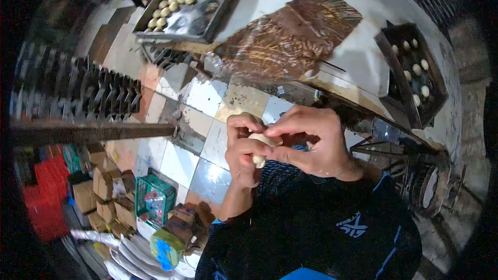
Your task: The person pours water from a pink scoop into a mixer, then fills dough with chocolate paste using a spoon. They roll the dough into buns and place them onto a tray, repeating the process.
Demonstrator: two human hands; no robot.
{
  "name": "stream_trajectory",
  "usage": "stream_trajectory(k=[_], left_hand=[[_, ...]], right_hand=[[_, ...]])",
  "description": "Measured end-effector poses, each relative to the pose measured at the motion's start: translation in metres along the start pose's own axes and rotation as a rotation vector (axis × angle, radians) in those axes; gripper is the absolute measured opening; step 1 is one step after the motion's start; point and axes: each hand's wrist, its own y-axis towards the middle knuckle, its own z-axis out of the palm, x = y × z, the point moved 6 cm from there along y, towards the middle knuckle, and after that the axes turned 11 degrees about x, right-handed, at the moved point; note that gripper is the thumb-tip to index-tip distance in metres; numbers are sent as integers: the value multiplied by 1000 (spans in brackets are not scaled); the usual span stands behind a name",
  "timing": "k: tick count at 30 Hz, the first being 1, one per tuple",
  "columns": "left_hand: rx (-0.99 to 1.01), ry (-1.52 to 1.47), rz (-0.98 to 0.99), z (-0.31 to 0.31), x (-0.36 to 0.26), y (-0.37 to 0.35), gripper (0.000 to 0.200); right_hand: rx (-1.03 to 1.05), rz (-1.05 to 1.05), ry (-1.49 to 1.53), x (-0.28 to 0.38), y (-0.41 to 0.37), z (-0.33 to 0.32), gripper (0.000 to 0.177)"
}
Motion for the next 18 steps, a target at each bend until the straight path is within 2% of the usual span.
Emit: stream_trajectory(k=[1,2,4,5,6,9,10,11,12,13,14,16,17,18], left_hand=[[100,237,81,11,0,10,45],[85,264,111,19,7,16,36],[-81,386,91,52,19,34,41],[-61,477,57,67,31,39,54],[-129,316,0,86,48,44,70],[161,-52,-121,169,100,79,106],[292,-73,-140,194,115,88,87],[416,-84,-21,220,130,100,72],[534,-90,97,245,142,111,58],[424,-80,67,263,155,119,37],[435,75,-20,279,165,131,31],[369,243,-297,302,207,128,25],[587,506,-353,324,226,131,23],[808,761,-406,343,248,128,22]], right_hand=[[-51,-181,-50,-1,-9,-10,27],[-79,-307,-125,5,-18,-22,26],[-169,-361,-321,16,-34,-46,37],[-209,-364,-408,12,-45,-59,43],[-317,-466,-524,10,-57,-80,36],[-423,-570,-483,1,-88,-154,29],[-398,-543,-329,-10,-95,-177,23],[-366,-518,-164,-18,-101,-198,18],[-387,-523,-158,-18,-113,-220,18],[-377,-303,-288,-24,-120,-243,12],[-358,-81,-409,-35,-129,-265,9],[-504,-110,-594,-44,-162,-310,14],[-585,114,-575,-41,-176,-330,21],[-598,120,-578,-36,-181,-345,21]])
